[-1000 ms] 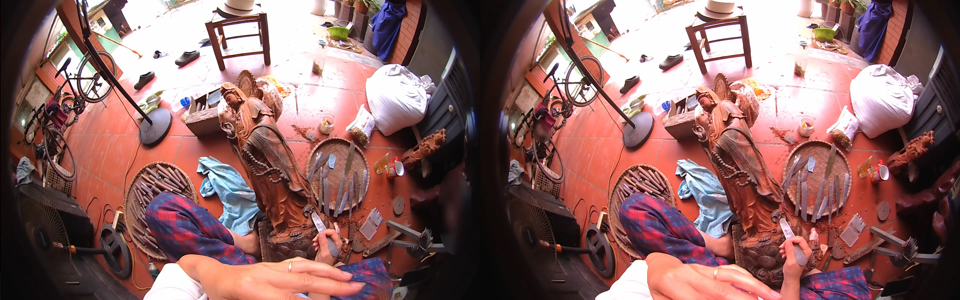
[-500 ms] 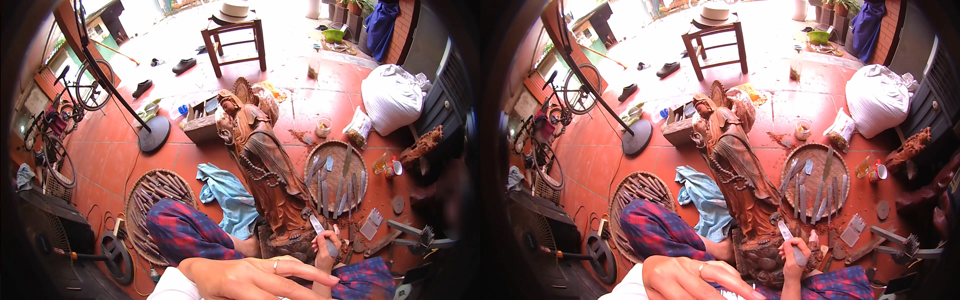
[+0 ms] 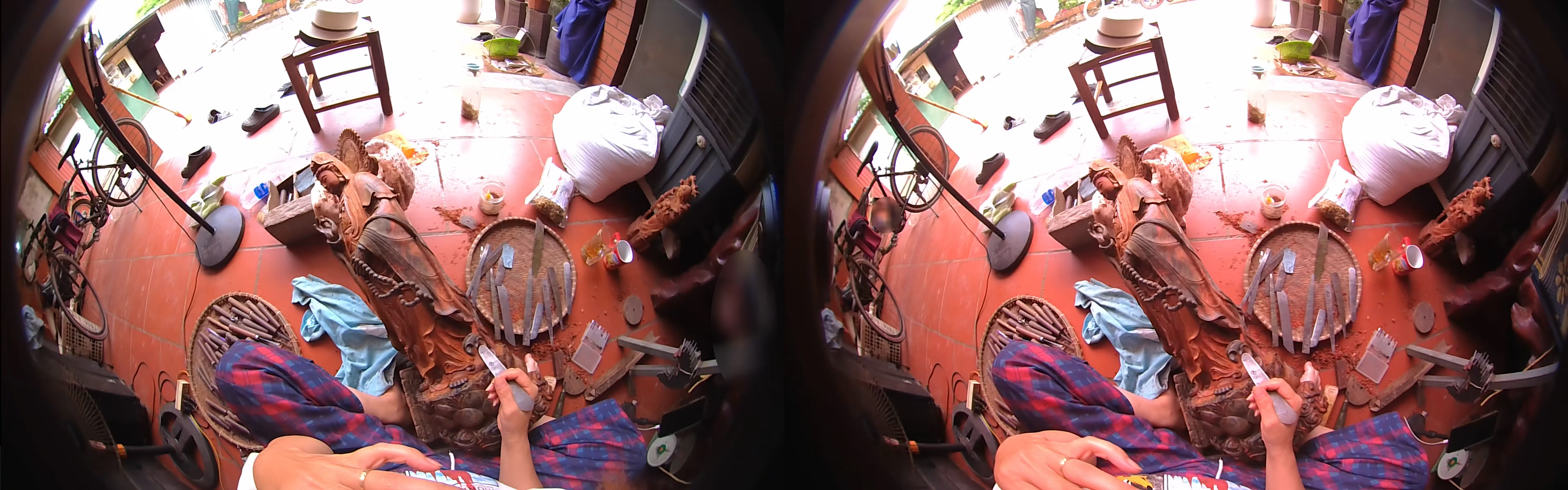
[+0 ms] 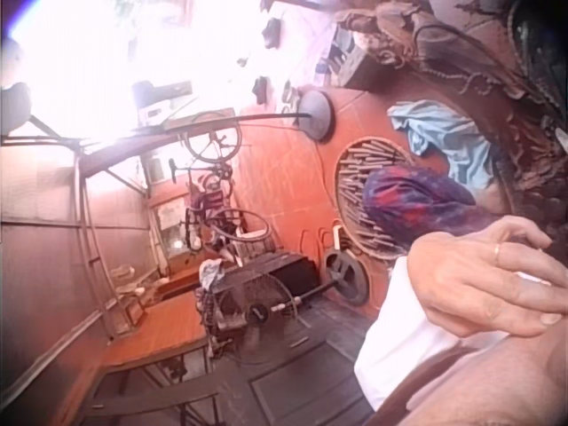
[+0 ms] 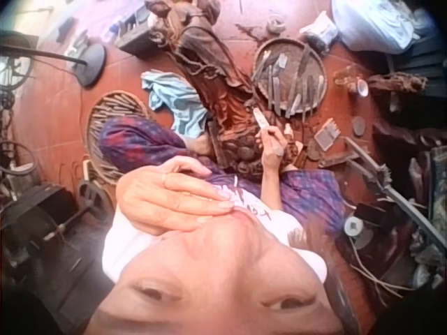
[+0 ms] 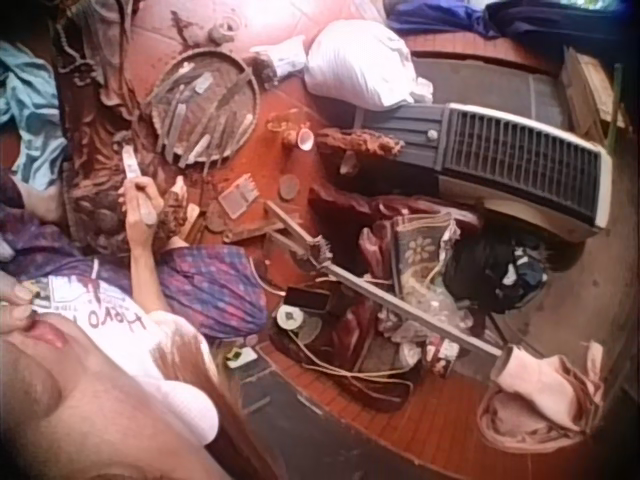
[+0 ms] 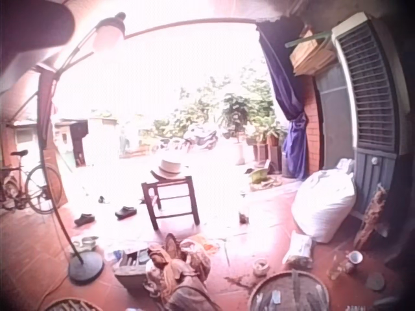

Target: The person sits on the floor and carves a large wooden statue using a small metal chisel. They carefully chip away at the surface of the wood, focusing on detailed areas of the sculpture. The person occasionally pauses to inspect the work and remove wood shavings by hand.

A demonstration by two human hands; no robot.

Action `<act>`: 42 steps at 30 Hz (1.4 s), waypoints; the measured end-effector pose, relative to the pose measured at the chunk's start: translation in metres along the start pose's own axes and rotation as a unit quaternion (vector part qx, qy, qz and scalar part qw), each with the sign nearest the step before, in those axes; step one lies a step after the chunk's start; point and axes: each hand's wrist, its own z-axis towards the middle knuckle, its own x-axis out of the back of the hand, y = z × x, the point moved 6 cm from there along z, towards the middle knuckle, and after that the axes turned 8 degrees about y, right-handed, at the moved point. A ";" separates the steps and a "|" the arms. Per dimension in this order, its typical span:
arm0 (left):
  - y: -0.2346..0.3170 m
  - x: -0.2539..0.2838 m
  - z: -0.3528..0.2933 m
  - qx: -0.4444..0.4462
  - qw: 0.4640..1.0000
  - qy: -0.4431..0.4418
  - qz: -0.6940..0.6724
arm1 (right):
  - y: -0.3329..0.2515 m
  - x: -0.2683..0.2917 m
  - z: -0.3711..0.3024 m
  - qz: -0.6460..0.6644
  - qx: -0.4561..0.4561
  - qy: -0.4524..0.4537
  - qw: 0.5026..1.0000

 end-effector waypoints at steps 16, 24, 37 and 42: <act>-0.020 -0.012 -0.003 -0.036 0.998 0.043 -0.041 | -0.003 0.005 0.001 -0.014 0.011 0.024 1.000; -0.028 -0.016 -0.006 -0.093 0.992 0.078 -0.045 | -0.003 0.001 0.001 -0.001 0.027 0.022 0.999; -0.043 -0.025 0.006 -0.143 0.965 0.075 -0.204 | 0.006 0.002 0.000 -0.010 0.043 0.031 0.999; -0.046 -0.014 0.003 -0.186 0.967 0.095 -0.148 | 0.000 0.000 0.001 -0.006 0.030 0.021 0.999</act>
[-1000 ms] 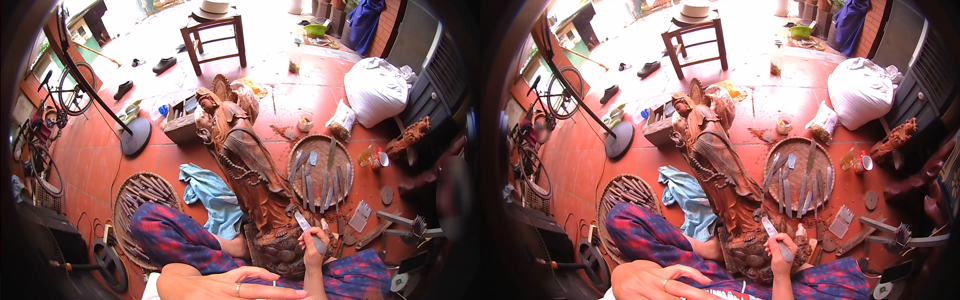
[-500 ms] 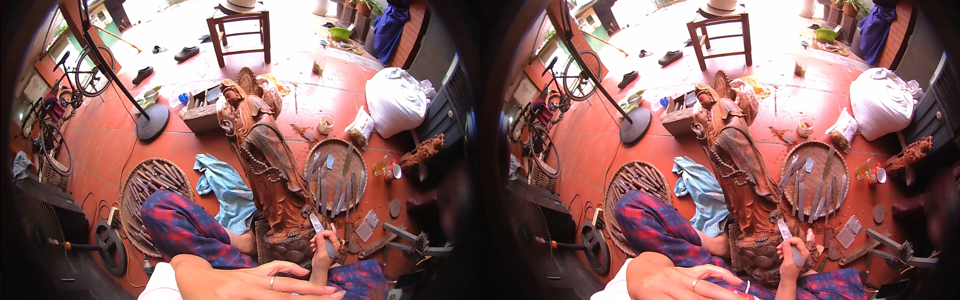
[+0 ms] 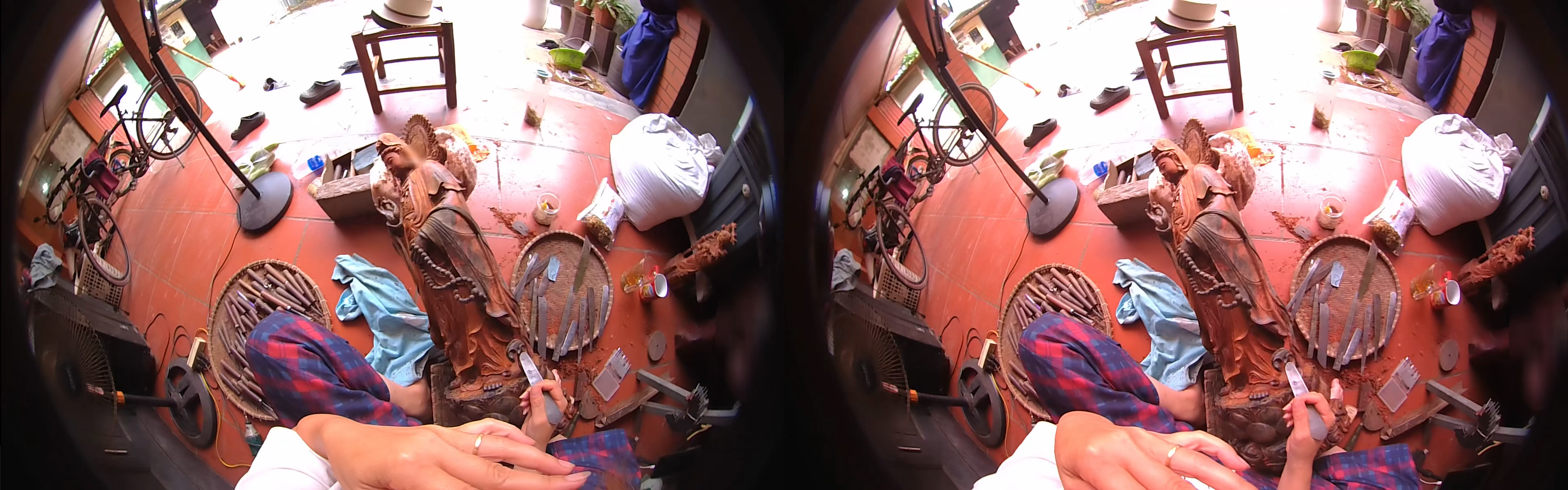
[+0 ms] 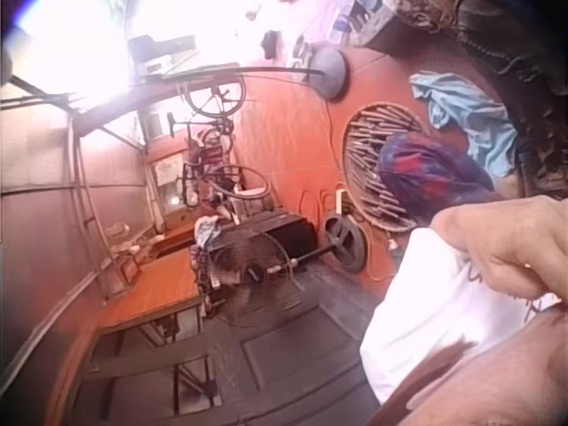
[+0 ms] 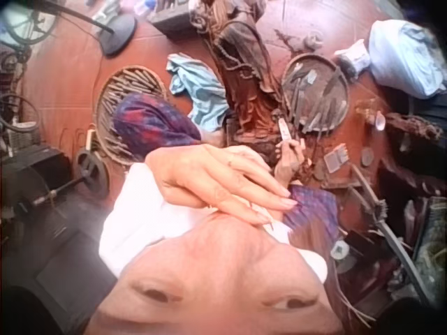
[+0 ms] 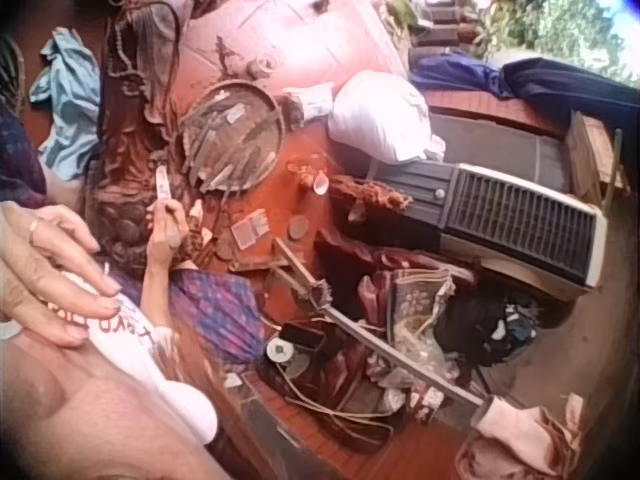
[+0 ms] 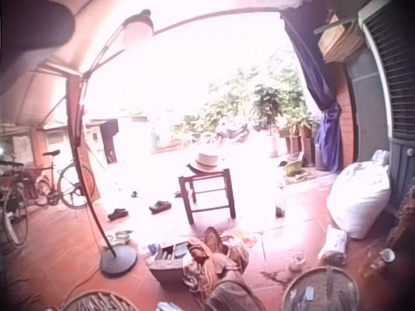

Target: The person sits on the floor and carves a large wooden statue using a small metal chisel. They carefully chip away at the surface of the wood, focusing on detailed areas of the sculpture. The person occasionally pauses to inspect the work and remove wood shavings by hand.

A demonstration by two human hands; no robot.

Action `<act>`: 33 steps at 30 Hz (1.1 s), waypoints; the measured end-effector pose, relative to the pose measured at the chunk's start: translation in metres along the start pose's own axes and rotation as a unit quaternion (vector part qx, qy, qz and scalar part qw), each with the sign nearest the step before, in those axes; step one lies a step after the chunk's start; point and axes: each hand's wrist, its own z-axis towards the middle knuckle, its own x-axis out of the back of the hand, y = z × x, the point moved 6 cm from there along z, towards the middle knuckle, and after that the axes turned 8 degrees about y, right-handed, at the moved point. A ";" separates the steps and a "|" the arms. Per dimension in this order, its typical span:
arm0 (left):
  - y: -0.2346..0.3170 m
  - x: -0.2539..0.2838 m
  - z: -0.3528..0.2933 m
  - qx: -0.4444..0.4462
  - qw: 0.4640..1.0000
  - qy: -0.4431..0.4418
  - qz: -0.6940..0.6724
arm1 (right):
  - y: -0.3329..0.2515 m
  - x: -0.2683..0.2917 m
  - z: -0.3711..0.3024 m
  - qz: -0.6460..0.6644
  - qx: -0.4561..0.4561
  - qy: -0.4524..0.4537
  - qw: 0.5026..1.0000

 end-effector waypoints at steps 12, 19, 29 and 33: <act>0.028 0.001 0.009 0.053 0.990 0.010 0.134 | 0.000 -0.004 -0.003 0.008 -0.034 -0.021 0.999; 0.041 0.005 0.014 0.190 0.973 -0.059 0.121 | -0.002 -0.003 -0.002 0.005 -0.029 -0.021 0.999; 0.050 0.011 0.009 0.206 0.974 -0.036 0.086 | -0.002 0.000 -0.001 0.002 -0.029 -0.008 1.000; 0.045 0.008 0.012 0.199 0.972 -0.063 0.105 | -0.001 -0.001 -0.001 -0.001 -0.029 -0.013 1.000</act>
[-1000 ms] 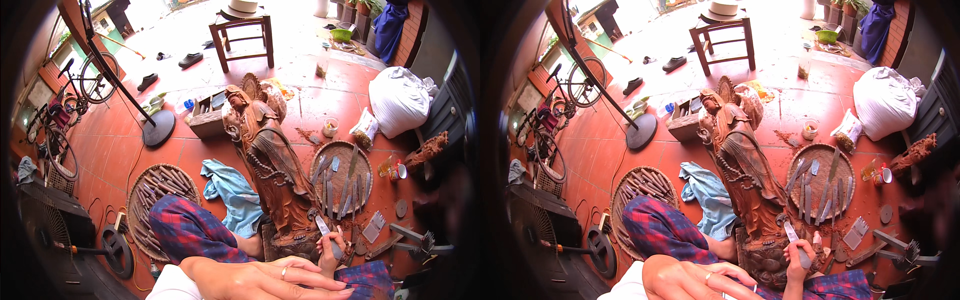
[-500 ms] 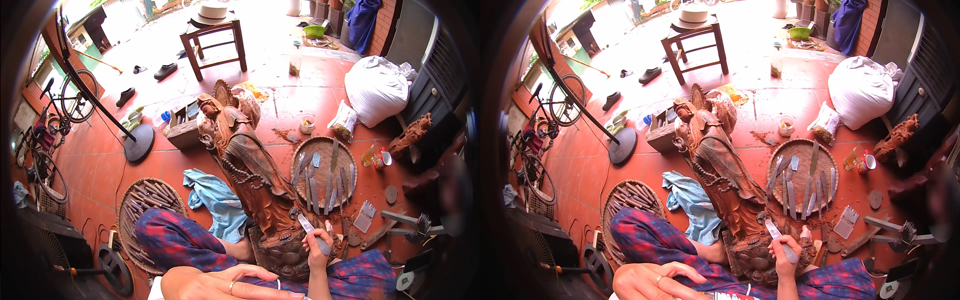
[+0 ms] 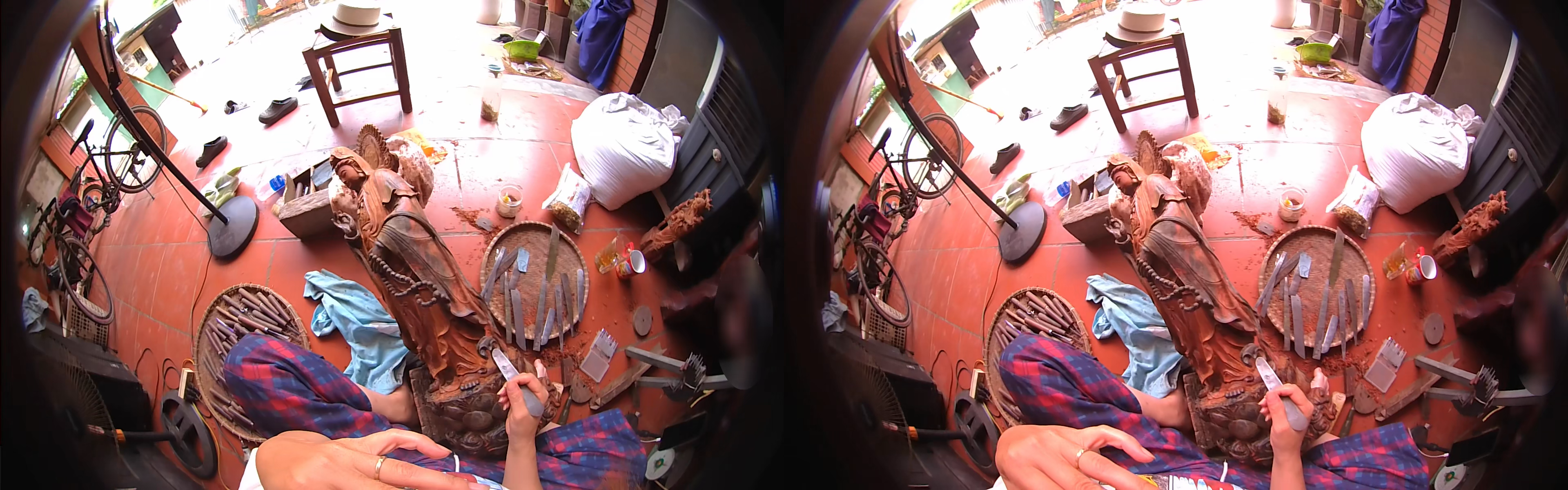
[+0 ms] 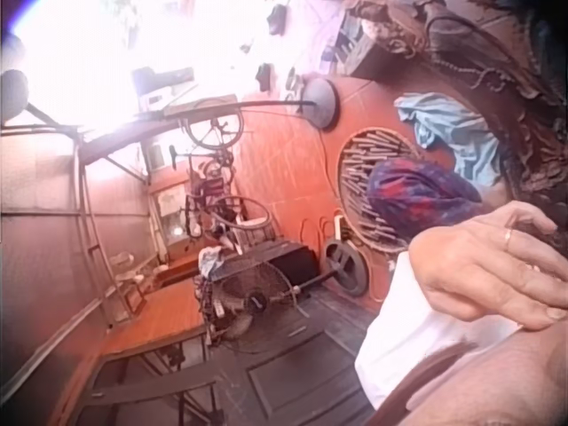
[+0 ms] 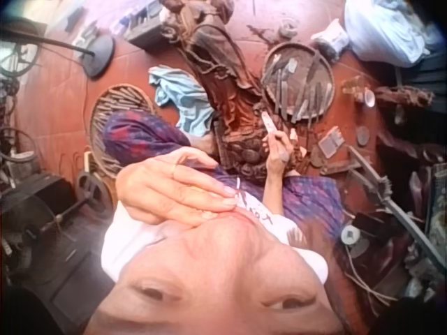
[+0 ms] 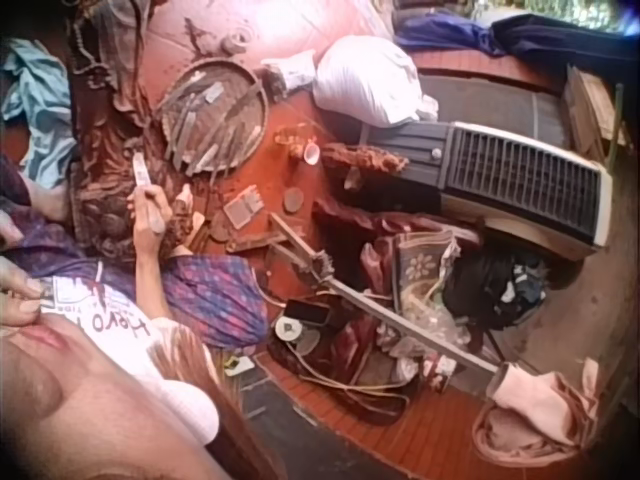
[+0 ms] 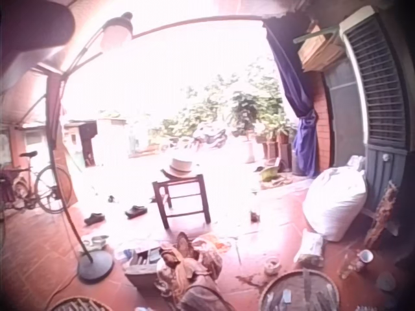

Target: The person sits on the floor and carves a large wooden statue using a small metal chisel. They carefully chip away at the surface of the wood, focusing on detailed areas of the sculpture. The person occasionally pauses to inspect the work and remove wood shavings by hand.

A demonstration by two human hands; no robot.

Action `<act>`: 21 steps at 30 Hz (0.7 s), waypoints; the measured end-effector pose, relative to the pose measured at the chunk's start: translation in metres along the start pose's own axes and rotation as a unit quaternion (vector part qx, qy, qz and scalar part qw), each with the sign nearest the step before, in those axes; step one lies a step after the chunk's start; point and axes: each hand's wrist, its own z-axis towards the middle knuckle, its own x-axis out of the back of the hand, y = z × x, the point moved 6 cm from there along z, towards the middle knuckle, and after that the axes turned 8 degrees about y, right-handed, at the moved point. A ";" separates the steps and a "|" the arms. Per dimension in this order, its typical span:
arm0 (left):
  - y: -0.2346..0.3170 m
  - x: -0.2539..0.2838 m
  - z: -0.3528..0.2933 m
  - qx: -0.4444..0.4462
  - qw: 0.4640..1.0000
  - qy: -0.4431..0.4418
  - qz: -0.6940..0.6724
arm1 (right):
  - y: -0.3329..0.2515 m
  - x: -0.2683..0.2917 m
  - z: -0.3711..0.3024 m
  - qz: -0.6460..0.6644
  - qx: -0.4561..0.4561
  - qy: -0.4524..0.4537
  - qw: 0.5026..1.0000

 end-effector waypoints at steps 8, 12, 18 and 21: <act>-0.006 -0.003 0.004 0.014 1.000 0.011 -0.014 | -0.001 -0.001 0.000 0.001 0.006 0.002 1.000; -0.009 -0.005 0.004 0.000 0.999 0.024 -0.030 | 0.000 0.002 0.000 0.004 0.011 0.007 1.000; -0.024 -0.009 -0.002 -0.104 0.992 0.043 -0.059 | -0.005 -0.003 -0.001 0.012 0.024 0.015 1.000; -0.028 -0.011 -0.005 -0.137 0.986 0.050 -0.081 | -0.003 -0.003 -0.001 0.014 0.024 0.014 1.000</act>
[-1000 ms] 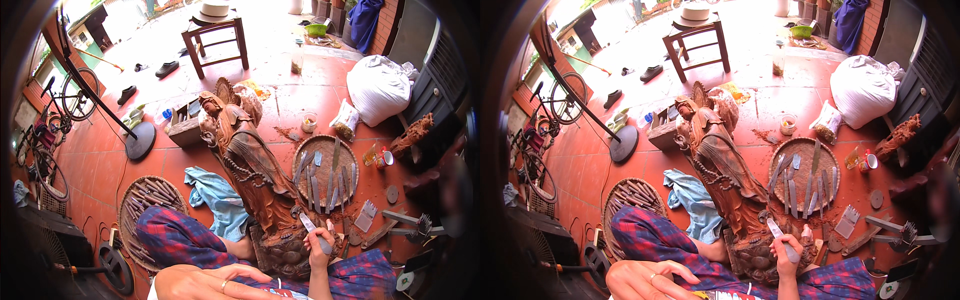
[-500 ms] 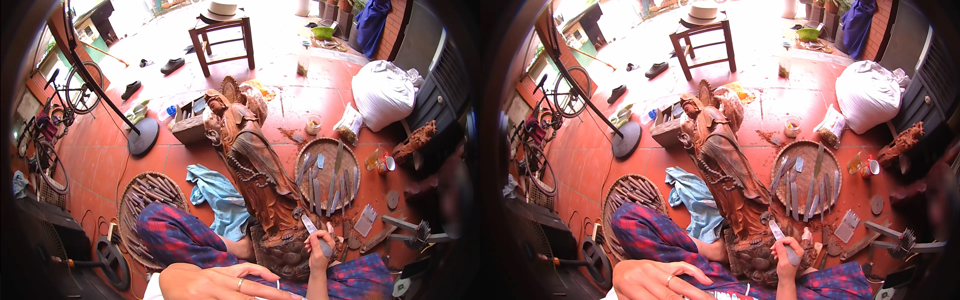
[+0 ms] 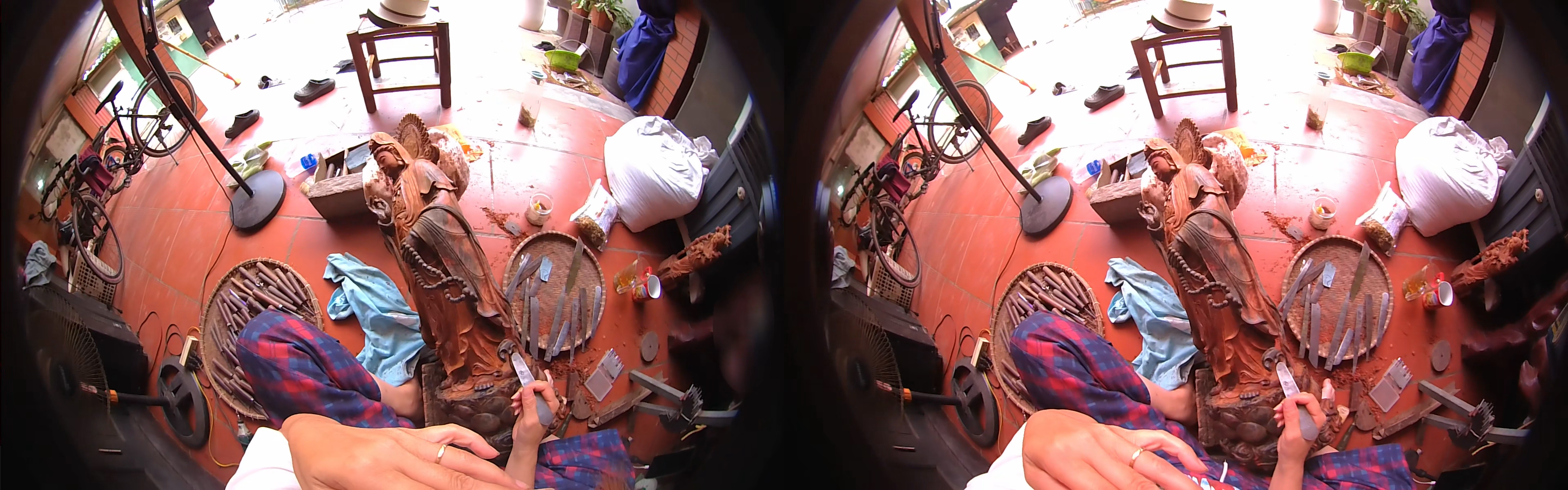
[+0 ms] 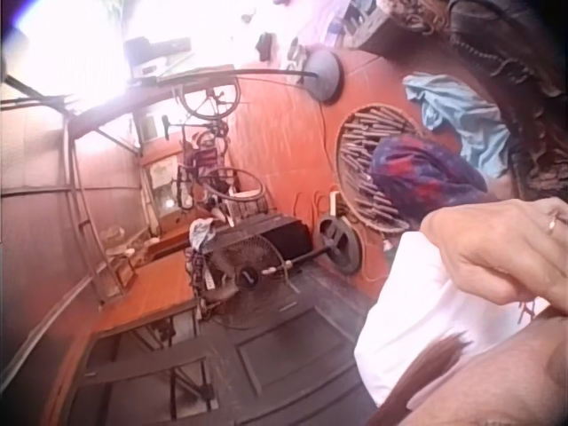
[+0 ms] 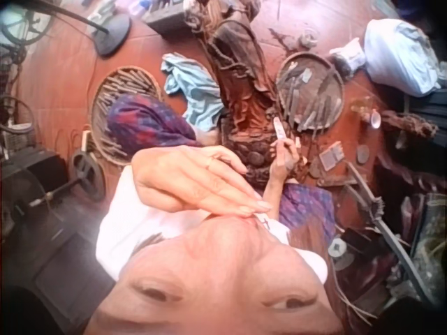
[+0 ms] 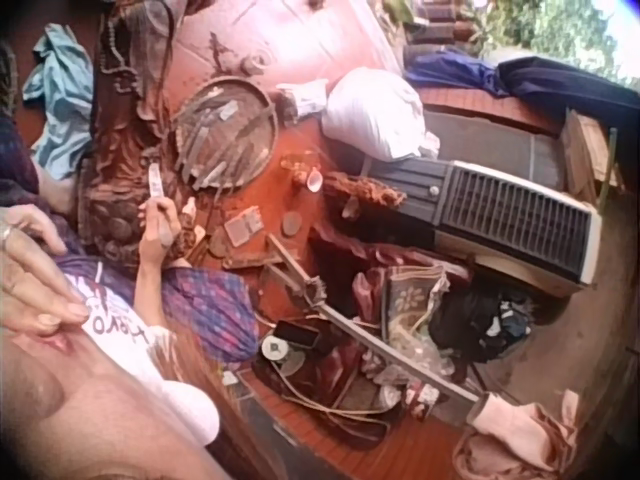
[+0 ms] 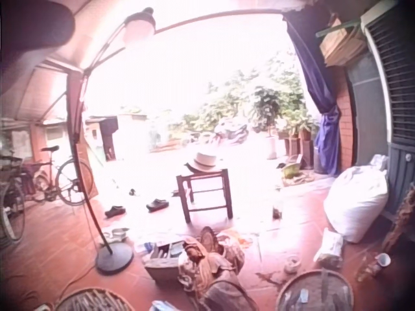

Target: The person sits on the floor and carves a large wooden statue using a small metal chisel. They carefully chip away at the surface of the wood, focusing on detailed areas of the sculpture. The person occasionally pauses to inspect the work and remove wood shavings by hand.

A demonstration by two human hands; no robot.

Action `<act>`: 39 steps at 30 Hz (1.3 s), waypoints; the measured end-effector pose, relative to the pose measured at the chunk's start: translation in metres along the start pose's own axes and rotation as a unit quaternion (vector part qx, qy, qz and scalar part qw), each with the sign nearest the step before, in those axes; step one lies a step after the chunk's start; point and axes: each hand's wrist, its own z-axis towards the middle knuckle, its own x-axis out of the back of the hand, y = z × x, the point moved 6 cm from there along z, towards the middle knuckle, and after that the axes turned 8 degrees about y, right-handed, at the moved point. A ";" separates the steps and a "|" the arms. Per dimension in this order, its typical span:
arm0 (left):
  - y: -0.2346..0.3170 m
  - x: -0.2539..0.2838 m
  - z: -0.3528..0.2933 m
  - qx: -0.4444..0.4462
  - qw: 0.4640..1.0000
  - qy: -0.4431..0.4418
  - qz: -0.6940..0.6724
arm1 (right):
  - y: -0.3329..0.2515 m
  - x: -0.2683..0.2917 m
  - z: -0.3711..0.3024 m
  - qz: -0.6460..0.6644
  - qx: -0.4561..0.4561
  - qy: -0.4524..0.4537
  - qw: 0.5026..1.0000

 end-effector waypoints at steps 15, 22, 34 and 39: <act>-0.026 -0.015 0.009 -0.007 0.981 0.048 -0.190 | 0.008 0.009 0.002 -0.015 0.020 0.014 1.000; -0.032 -0.007 0.012 -0.053 0.985 0.064 -0.150 | 0.001 0.002 0.002 -0.009 0.009 -0.003 1.000; -0.023 0.005 0.009 -0.097 0.994 -0.003 -0.051 | 0.003 0.003 0.001 0.007 -0.013 -0.005 1.000; -0.012 0.012 0.016 -0.033 0.998 -0.027 -0.049 | 0.002 0.006 0.002 -0.006 -0.012 -0.003 1.000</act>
